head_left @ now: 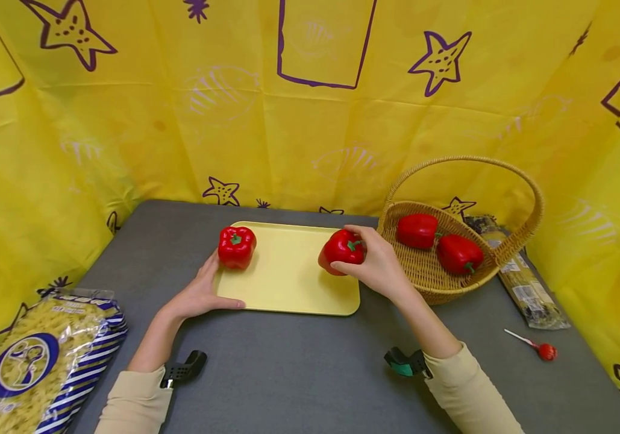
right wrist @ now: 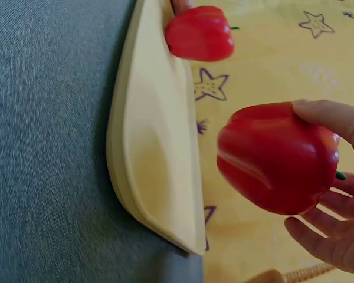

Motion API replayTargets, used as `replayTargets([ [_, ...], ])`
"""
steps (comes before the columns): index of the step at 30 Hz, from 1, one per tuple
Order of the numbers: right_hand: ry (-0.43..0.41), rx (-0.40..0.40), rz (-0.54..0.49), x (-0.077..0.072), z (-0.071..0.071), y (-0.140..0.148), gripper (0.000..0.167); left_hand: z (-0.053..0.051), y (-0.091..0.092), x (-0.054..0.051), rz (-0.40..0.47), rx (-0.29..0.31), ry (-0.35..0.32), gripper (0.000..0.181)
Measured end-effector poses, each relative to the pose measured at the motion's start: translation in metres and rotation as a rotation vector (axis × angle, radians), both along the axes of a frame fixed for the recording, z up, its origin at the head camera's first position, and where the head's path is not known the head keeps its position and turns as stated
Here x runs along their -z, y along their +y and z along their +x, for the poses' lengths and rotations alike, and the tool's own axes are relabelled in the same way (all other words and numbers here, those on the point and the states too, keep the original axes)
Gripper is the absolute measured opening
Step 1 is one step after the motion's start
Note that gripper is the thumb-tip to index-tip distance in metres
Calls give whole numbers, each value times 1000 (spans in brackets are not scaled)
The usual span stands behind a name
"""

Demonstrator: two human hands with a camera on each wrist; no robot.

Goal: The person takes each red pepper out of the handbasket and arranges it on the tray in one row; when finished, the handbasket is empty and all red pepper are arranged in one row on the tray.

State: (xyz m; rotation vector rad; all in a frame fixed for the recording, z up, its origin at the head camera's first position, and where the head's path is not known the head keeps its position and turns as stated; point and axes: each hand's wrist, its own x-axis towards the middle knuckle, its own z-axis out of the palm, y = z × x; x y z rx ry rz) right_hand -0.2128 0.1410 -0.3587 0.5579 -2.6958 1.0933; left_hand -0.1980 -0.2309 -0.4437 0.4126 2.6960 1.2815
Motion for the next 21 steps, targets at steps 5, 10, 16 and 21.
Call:
replayTargets([
  [5, -9, -36, 4, 7, -3, -13, 72, 0, 1, 0, 1, 2, 5, 129],
  [10, -16, -58, 1, 11, -4, -25, 72, -1, 1, 1, -2, -3, -4, 129],
  [16, -5, -75, 20, 15, -8, -39, 72, 0, 1, 0, 6, -9, -12, 130],
  [21, -14, -101, 22, 19, -12, -50, 71, 0, 1, 1, 6, -9, 4, 129],
])
